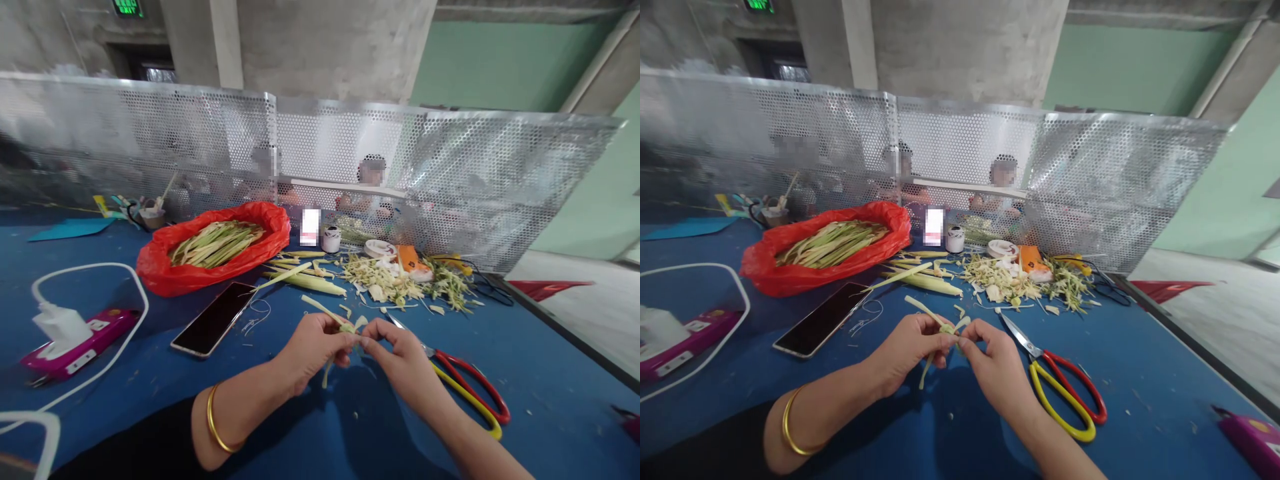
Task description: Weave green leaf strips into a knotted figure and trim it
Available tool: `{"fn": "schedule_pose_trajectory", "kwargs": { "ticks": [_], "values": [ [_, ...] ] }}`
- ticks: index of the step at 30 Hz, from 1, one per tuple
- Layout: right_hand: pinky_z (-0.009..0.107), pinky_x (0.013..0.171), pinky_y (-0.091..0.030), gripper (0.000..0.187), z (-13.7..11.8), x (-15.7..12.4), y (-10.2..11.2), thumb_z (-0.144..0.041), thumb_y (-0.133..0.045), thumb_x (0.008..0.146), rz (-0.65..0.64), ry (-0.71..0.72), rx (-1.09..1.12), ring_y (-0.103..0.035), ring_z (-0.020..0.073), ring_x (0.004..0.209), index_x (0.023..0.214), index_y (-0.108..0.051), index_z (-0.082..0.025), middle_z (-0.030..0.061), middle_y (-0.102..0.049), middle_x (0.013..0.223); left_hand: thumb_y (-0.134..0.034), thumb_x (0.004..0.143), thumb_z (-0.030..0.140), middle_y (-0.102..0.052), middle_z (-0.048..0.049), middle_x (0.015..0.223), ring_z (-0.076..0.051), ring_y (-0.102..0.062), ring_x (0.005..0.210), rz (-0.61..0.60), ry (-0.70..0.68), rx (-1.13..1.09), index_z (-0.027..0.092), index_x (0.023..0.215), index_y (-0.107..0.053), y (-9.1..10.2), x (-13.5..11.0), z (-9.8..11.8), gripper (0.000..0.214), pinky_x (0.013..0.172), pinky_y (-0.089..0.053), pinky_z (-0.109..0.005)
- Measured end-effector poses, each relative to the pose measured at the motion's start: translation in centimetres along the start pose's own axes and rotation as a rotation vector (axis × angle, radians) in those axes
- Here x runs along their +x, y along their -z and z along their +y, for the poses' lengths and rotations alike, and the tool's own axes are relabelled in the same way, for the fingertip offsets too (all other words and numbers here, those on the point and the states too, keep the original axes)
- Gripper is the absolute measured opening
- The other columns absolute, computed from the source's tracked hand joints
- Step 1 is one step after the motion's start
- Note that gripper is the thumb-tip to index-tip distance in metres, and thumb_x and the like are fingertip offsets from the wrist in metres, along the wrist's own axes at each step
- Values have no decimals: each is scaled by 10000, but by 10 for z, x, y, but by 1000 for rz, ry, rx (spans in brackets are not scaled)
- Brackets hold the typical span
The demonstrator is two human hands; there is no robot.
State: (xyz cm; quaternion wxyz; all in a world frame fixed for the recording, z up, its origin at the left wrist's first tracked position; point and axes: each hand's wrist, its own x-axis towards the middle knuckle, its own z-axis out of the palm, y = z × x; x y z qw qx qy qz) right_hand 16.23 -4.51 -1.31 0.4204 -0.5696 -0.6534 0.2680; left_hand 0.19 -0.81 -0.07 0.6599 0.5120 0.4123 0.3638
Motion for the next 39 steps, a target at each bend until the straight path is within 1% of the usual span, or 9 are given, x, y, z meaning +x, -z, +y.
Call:
{"fn": "schedule_pose_trajectory", "kwargs": {
  "ticks": [2,5,8,13,20,24,29,35,39],
  "values": [
    [256,577,-351,238,-2,0,6,-368,-550,806,-25,-23,-1,-443,142,599,638,-539,-199,-32,-504,588,-756,610,282,-573,25,535,-99,-516,449,-10,14,9,140,685,-638,1,1,-1,199,509,-452,-243],
    [256,577,-351,233,-6,2,12,-366,-572,786,-43,-61,20,-438,141,599,629,-550,-196,-32,-501,579,-732,618,250,-561,32,517,-97,-514,446,-21,39,-10,144,679,-642,3,2,1,152,508,-456,-240],
    [254,568,-359,246,-8,3,14,-374,-577,777,-46,-60,55,-439,140,592,615,-551,-191,-31,-496,570,-750,602,265,-582,26,522,-109,-538,463,-30,67,-27,148,694,-635,4,-1,6,188,534,-478,-253],
    [247,580,-377,234,-6,2,7,-359,-553,816,-46,-11,40,-476,144,622,658,-579,-188,-20,-552,617,-730,641,339,-691,-38,637,-154,-645,550,-77,107,48,143,760,-640,3,-4,10,247,566,-477,-256],
    [258,590,-365,222,-2,0,0,-322,-539,815,-58,-7,-2,-465,142,594,631,-551,-197,-25,-541,594,-813,565,282,-642,19,595,-101,-554,459,-100,88,-2,158,768,-613,5,0,1,311,515,-457,-238],
    [262,566,-347,242,-4,0,6,-346,-560,815,-84,-22,6,-455,143,576,625,-554,-197,-27,-528,569,-783,592,268,-619,22,563,-92,-537,465,-98,98,6,152,726,-626,6,1,-1,237,523,-457,-230],
    [257,563,-346,248,-7,1,14,-352,-577,806,-124,-66,14,-456,137,572,616,-539,-197,-34,-536,564,-802,544,288,-603,19,525,-108,-541,468,-138,145,9,147,706,-639,9,3,4,270,540,-472,-252],
    [252,552,-353,260,-8,0,10,-358,-538,815,-57,-42,9,-465,136,567,612,-532,-197,-27,-535,556,-820,554,305,-597,24,576,-102,-561,524,-231,199,-48,134,708,-646,16,6,7,288,610,-512,-270],
    [251,542,-349,257,-8,0,8,-367,-519,817,-47,-38,13,-461,141,579,625,-536,-196,-16,-527,578,-809,529,228,-614,26,631,-96,-553,519,-234,158,-20,139,742,-627,14,6,3,294,598,-513,-268]
  ]
}}
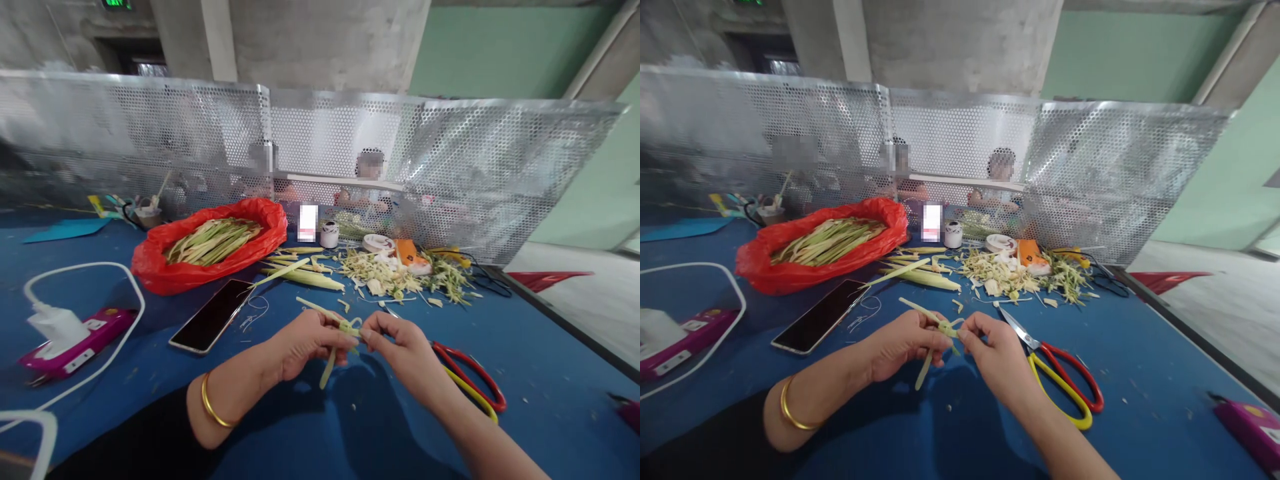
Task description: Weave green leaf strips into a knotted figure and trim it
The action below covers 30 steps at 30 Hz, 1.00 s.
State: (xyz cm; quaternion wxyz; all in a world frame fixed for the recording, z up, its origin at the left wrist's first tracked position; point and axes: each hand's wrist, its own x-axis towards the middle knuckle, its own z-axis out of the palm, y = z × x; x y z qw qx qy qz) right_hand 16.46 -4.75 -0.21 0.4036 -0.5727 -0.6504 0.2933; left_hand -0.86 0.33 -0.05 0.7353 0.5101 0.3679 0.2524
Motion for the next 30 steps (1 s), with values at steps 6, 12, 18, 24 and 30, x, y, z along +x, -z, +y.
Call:
{"fn": "schedule_pose_trajectory", "kwargs": {
  "ticks": [6,12,18,24,30],
  "values": [
    [256,552,-344,253,3,0,1,-354,-525,821,-31,-12,-23,-448,137,569,621,-528,-199,-24,-522,566,-727,611,249,-530,57,521,-92,-488,450,54,-64,96,164,704,-589,-5,3,-6,186,552,-512,-275],
    [252,564,-354,236,2,1,7,-341,-543,810,-31,-16,-39,-474,138,574,626,-555,-195,-27,-548,568,-762,591,288,-588,19,546,-103,-537,487,56,-8,59,130,713,-644,-3,1,-1,231,577,-502,-266],
    [241,540,-354,233,3,0,2,-315,-526,828,7,18,-99,-475,134,567,630,-553,-195,-32,-537,566,-813,575,338,-665,-14,673,-93,-559,516,89,-11,9,124,799,-647,-5,-2,1,351,570,-480,-241],
    [293,716,-412,231,2,-4,-4,-229,-469,907,53,363,-374,-527,147,639,685,-527,-202,-15,-586,644,-810,610,401,-566,42,558,-63,-495,455,181,-22,-85,142,697,-565,-9,0,-3,366,492,-423,-194],
    [360,851,-376,195,5,-3,-5,-164,-438,949,105,610,-624,-588,161,666,799,-558,-195,2,-632,712,-834,596,344,-545,44,522,-63,-477,448,211,7,-220,138,688,-571,-9,2,-5,347,483,-413,-191]
  ]
}}
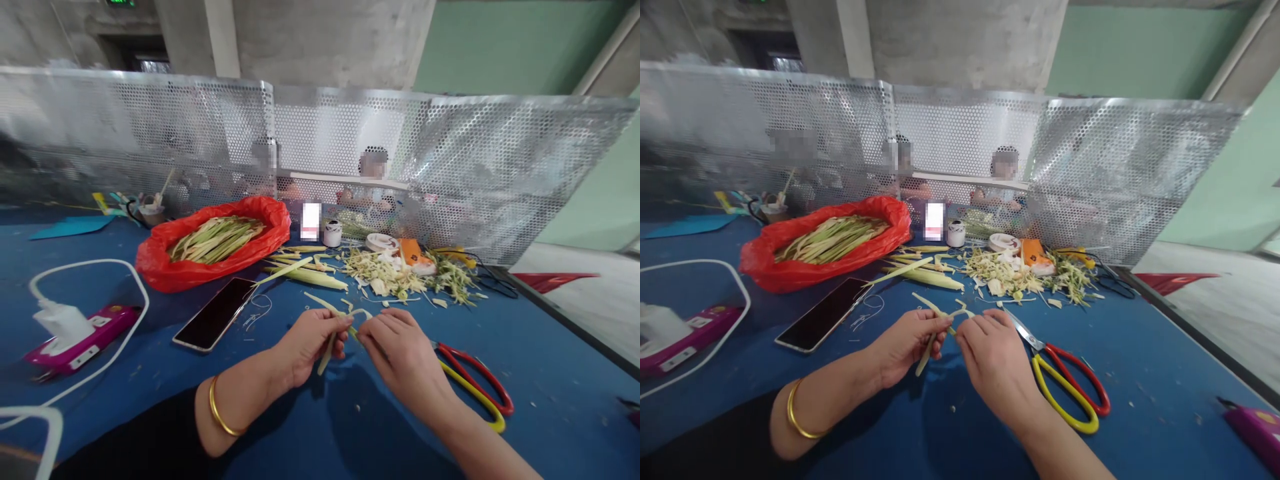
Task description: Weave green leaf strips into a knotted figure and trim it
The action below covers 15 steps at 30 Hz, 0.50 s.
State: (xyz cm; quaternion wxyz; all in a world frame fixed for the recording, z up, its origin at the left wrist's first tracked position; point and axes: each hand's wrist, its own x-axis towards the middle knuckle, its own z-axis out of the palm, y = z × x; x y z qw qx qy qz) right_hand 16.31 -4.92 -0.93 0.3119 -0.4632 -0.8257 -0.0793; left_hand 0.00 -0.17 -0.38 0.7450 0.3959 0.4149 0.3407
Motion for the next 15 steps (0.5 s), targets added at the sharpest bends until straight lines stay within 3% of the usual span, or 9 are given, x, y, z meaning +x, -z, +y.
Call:
{"fn": "schedule_pose_trajectory", "kwargs": {
  "ticks": [4,8,12,15],
  "values": [
    [355,844,-387,102,0,-1,-6,-208,-472,953,82,28,-83,-613,187,692,946,-568,-171,30,-674,771,-842,608,352,-570,30,560,-74,-510,482,-57,24,-27,136,689,-595,1,-1,-2,338,523,-438,-205],
    [327,839,-395,143,-2,0,-5,-179,-454,963,146,63,-92,-606,172,678,946,-596,-175,29,-682,767,-831,640,363,-549,37,572,-66,-497,498,-75,36,-22,128,701,-623,2,-2,-2,319,528,-434,-193],
    [344,882,-374,185,-2,1,1,-155,-464,958,208,59,-75,-616,158,684,905,-636,-199,25,-694,788,-656,822,414,-586,-1,624,-86,-524,509,-132,115,-116,113,732,-649,2,-1,2,314,543,-480,-220],
    [364,920,-348,181,-2,1,5,-163,-496,941,220,10,-92,-626,154,698,877,-657,-215,17,-698,795,-569,888,287,-614,-22,661,-98,-570,533,-134,131,-167,101,767,-658,2,0,3,240,578,-517,-232]
  ]
}}
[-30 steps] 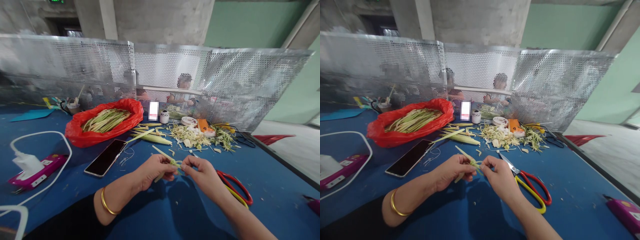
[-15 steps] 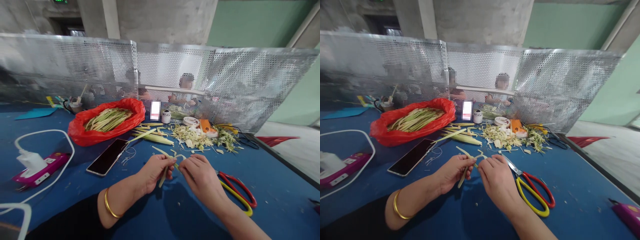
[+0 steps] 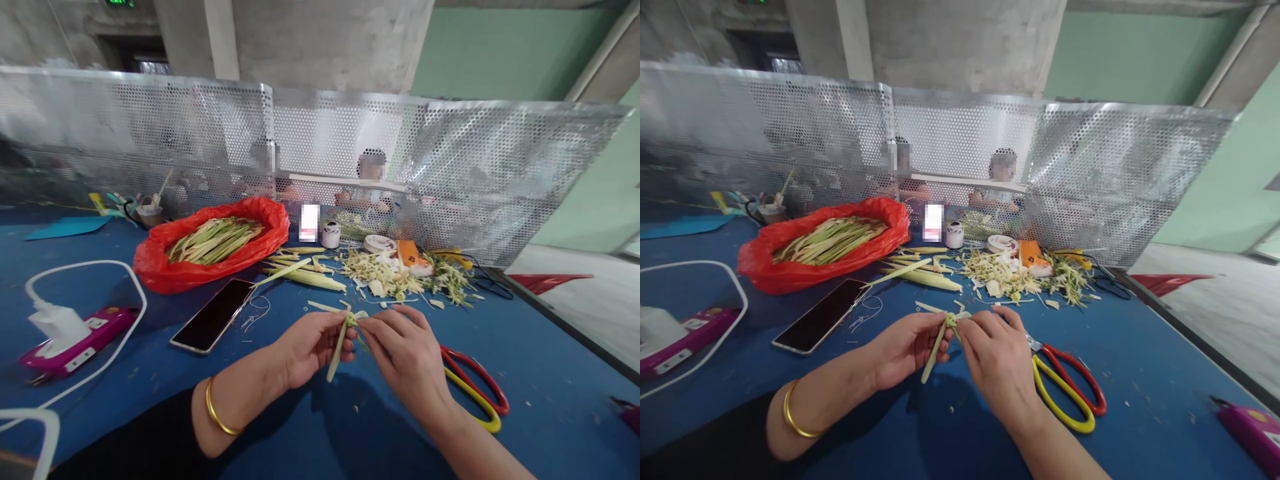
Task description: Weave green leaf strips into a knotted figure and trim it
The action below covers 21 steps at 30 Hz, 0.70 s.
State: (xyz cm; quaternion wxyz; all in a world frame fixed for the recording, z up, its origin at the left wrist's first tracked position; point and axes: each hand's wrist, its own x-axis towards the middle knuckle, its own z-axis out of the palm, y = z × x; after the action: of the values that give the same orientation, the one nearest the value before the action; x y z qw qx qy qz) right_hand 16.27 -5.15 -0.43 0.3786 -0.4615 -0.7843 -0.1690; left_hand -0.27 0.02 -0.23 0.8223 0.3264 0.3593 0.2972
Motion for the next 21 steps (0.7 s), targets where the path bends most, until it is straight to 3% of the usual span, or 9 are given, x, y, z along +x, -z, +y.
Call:
{"fn": "schedule_pose_trajectory", "kwargs": {
  "ticks": [6,12,16,21],
  "values": [
    [386,967,-321,179,0,-1,-1,-183,-515,934,-10,-23,-40,-636,156,719,866,-675,-224,11,-700,803,-650,827,210,-626,-25,689,-93,-593,555,-67,-54,9,92,780,-667,1,1,-4,128,616,-534,-228],
    [394,983,-310,235,-3,-2,-5,-138,-464,941,-56,-5,-45,-630,159,733,827,-657,-208,24,-688,794,-721,770,269,-593,0,648,-88,-562,537,-15,-36,42,113,730,-645,-3,-2,-5,178,587,-517,-232],
    [395,965,-317,247,-6,-2,-4,-137,-448,947,-96,12,-44,-616,166,710,818,-649,-197,25,-668,746,-762,714,217,-575,14,613,-77,-524,523,40,-64,39,119,703,-630,-3,-1,-6,165,571,-490,-219],
    [367,906,-344,224,-6,-1,-5,-158,-475,943,-76,-66,36,-594,151,660,784,-626,-202,6,-655,724,-745,715,203,-567,22,604,-78,-514,520,48,-38,8,124,749,-638,-3,-1,-4,137,557,-475,-216]
  ]
}}
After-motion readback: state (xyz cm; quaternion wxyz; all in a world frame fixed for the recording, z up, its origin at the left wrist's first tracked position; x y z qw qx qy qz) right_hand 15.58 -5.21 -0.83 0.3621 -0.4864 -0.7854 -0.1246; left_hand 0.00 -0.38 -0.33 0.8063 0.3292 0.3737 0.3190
